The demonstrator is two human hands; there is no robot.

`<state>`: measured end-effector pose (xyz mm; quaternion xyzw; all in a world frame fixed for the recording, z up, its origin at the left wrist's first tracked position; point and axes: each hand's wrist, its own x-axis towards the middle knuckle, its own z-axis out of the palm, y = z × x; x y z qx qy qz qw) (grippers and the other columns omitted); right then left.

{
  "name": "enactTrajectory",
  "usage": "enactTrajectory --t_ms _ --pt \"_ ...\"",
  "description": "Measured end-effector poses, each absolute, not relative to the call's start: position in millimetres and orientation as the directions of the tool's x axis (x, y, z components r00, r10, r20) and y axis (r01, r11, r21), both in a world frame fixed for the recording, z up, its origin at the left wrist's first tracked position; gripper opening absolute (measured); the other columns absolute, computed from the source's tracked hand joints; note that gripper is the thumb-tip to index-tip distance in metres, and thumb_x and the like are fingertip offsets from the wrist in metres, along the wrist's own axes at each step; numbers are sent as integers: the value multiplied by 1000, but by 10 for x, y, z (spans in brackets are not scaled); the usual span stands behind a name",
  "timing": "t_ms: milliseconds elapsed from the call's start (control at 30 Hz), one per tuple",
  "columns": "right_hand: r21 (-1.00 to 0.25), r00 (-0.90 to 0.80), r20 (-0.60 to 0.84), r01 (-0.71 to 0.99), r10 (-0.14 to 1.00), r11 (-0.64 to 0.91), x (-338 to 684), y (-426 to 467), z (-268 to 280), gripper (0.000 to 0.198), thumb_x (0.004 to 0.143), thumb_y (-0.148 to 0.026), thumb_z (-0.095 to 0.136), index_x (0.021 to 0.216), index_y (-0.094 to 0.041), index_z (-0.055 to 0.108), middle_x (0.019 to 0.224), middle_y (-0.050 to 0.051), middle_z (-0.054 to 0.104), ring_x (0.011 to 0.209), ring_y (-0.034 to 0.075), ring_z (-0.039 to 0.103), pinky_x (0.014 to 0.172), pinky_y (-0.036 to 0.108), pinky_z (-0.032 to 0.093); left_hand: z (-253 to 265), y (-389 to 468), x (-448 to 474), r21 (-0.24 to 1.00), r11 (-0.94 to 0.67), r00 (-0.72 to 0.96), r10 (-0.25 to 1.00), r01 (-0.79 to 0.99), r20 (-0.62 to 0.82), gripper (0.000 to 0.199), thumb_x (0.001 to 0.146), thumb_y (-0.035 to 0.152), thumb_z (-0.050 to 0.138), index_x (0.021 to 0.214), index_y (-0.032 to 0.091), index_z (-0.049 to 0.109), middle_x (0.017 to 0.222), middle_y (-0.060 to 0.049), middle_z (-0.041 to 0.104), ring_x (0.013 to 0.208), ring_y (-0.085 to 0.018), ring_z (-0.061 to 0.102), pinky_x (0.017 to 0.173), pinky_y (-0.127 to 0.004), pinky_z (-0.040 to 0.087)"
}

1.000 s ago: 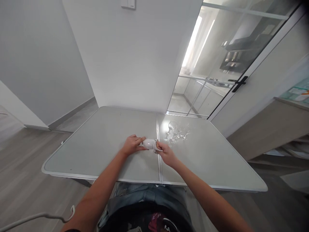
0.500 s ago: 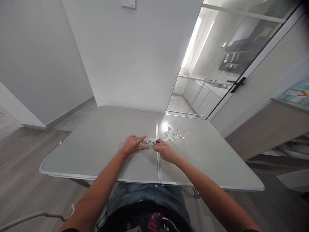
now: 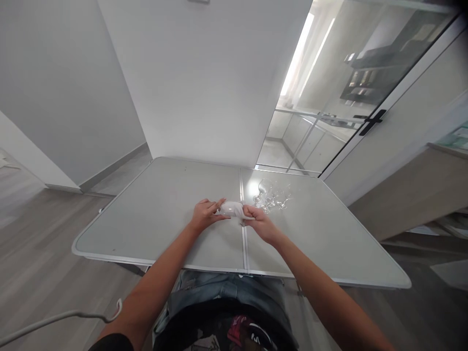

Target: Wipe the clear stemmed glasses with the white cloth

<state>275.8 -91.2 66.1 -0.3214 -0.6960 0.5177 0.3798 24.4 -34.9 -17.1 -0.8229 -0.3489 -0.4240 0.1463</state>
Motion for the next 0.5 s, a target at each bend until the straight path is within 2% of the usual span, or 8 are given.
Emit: enactTrajectory --t_ms 67,133,200,300,367,400,500 --pt "-812 -658 277 230 700 537 2817 -859 661 23 78 -12 49 67 -23 32 73 0 36 77 19 36 71 33 33 -159 -360 223 57 -745 439 451 665 777 64 89 65 62 135 20 64 65 0 68 62 -12 62 69 -28 41" --pt "-593 -789 295 291 538 751 2901 -782 684 23 78 -5 46 65 -23 39 71 3 44 84 22 41 76 36 34 -143 -375 226 41 -776 481 431 629 763 66 87 66 63 136 21 63 65 1 68 61 -11 61 69 -27 41" --pt "-409 -858 279 301 432 861 2983 -703 722 25 81 -2 46 69 -24 48 72 5 53 90 24 44 81 38 34 -129 -388 248 36 -790 491 414 612 766 68 85 67 65 135 21 63 65 2 68 57 -11 58 67 -27 41" --pt "-237 -877 267 343 400 909 3043 -621 751 25 88 -2 47 77 -24 54 80 7 61 93 24 45 83 40 34 -120 -396 285 82 -764 444 455 640 772 67 85 67 65 132 20 64 61 3 67 52 -11 54 61 -26 40" --pt "-221 -859 268 387 437 895 3025 -603 727 26 84 1 46 75 -23 53 79 7 59 92 24 45 81 39 33 -124 -397 294 98 -737 431 492 669 756 65 85 69 64 127 19 67 60 2 66 51 -11 55 59 -26 39" --pt "-259 -837 267 415 477 872 3003 -604 705 27 80 3 46 73 -23 51 76 6 56 91 24 44 79 38 33 -130 -398 294 92 -726 434 502 681 748 64 85 69 64 123 19 69 59 1 67 51 -12 55 59 -27 38" --pt "-523 -744 221 456 631 720 2932 -638 640 25 68 2 42 64 -22 39 66 2 39 81 22 40 70 33 31 -151 -406 286 52 -729 472 494 682 731 58 84 70 63 109 19 71 60 0 68 50 -12 55 59 -28 38"
